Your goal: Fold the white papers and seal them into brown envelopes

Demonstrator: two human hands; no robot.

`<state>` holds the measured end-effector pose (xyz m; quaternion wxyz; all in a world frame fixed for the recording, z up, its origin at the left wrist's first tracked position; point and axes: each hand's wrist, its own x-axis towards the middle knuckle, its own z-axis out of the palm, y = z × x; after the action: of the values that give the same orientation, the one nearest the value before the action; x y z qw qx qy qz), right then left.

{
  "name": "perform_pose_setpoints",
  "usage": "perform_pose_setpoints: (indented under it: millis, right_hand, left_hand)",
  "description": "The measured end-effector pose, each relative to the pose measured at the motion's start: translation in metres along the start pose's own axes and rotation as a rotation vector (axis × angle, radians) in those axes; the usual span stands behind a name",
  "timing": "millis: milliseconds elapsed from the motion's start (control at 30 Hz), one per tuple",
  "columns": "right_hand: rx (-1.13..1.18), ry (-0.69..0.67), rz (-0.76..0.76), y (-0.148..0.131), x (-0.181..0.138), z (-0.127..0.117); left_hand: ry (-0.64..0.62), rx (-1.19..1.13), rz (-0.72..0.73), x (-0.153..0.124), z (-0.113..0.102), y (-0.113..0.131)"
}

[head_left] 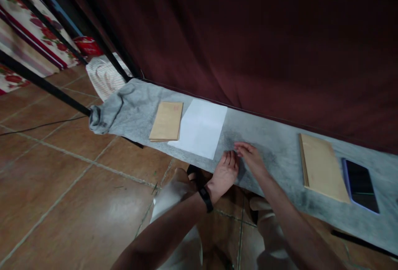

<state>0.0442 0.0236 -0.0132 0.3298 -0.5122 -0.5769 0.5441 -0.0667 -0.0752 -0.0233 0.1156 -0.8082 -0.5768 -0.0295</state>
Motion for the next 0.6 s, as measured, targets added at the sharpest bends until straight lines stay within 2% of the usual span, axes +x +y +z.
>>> perform_pose_setpoints:
  millis: [67, 167, 200, 367, 600]
  right_hand:
    - [-0.136, -0.044, 0.028, -0.010, 0.012, 0.011]
    - [-0.513, -0.099, 0.034, -0.027, 0.029, 0.036]
    - [-0.560, -0.096, 0.041, -0.033, 0.033, 0.044]
    - [-0.764, -0.054, 0.146, -0.047, 0.038, 0.077]
    - [-0.817, -0.013, 0.231, -0.054, 0.034, 0.092]
  left_hand:
    - [-0.016, -0.029, -0.012, 0.000, 0.002, 0.003]
    - [-0.017, -0.072, -0.002, 0.000, 0.003, 0.004]
    - [-0.016, -0.087, 0.011, 0.001, 0.003, 0.004]
    - [-0.061, -0.169, 0.012, 0.006, 0.007, 0.004]
    - [-0.042, -0.204, 0.028, 0.005, 0.009, 0.007]
